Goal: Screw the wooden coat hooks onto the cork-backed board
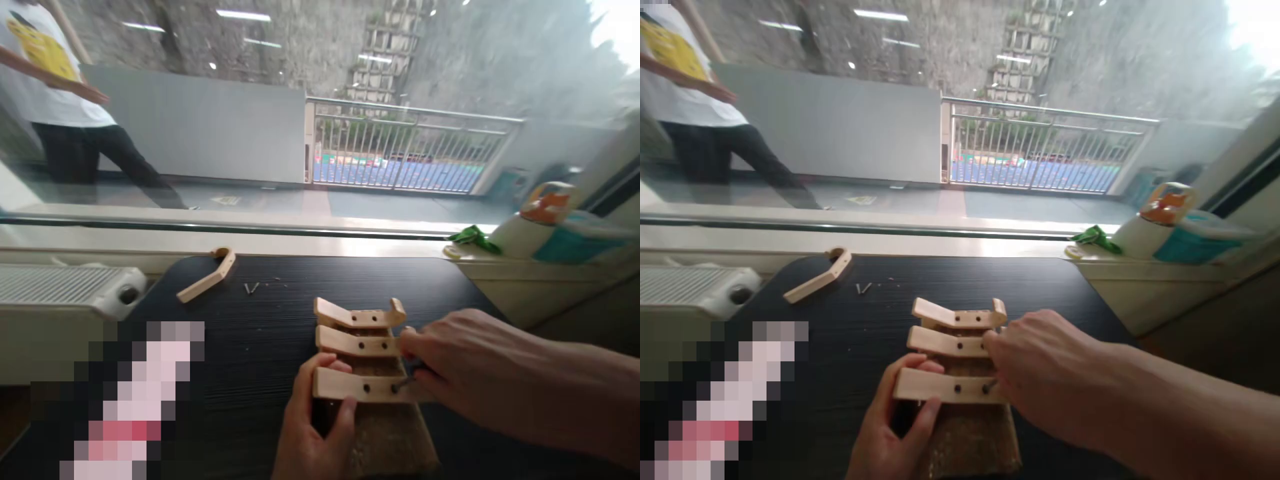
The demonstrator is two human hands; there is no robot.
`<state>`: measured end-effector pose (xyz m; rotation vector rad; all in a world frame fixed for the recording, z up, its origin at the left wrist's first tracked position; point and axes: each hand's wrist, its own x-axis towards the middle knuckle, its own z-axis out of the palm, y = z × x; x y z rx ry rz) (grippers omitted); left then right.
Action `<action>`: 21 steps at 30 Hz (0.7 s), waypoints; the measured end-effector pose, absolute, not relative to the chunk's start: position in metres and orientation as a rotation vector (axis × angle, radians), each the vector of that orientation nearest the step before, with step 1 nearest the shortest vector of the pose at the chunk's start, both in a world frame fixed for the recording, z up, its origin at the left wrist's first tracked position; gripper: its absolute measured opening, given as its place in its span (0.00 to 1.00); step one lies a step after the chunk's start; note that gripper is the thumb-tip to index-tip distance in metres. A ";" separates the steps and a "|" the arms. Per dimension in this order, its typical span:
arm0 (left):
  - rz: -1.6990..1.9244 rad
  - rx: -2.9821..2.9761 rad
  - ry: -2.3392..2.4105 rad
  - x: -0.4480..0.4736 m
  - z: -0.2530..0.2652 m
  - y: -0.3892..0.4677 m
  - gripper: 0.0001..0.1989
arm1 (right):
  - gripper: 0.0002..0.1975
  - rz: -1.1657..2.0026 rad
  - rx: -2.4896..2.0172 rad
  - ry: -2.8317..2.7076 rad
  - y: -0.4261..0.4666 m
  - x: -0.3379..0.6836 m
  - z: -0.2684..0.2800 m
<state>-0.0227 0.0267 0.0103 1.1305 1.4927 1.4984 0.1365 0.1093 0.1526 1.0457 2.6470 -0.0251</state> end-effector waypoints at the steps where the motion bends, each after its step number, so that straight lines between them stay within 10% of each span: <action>1: 1.489 1.118 1.500 -0.023 0.011 0.027 0.18 | 0.04 -0.048 0.996 2.634 0.109 0.132 0.158; 9: 1.451 1.118 1.552 -0.023 0.014 0.027 0.19 | 0.07 0.080 0.440 2.805 0.102 0.135 0.162; 21: 1.501 1.104 1.575 -0.022 0.014 0.028 0.22 | 0.11 -0.195 1.229 2.414 0.104 0.124 0.177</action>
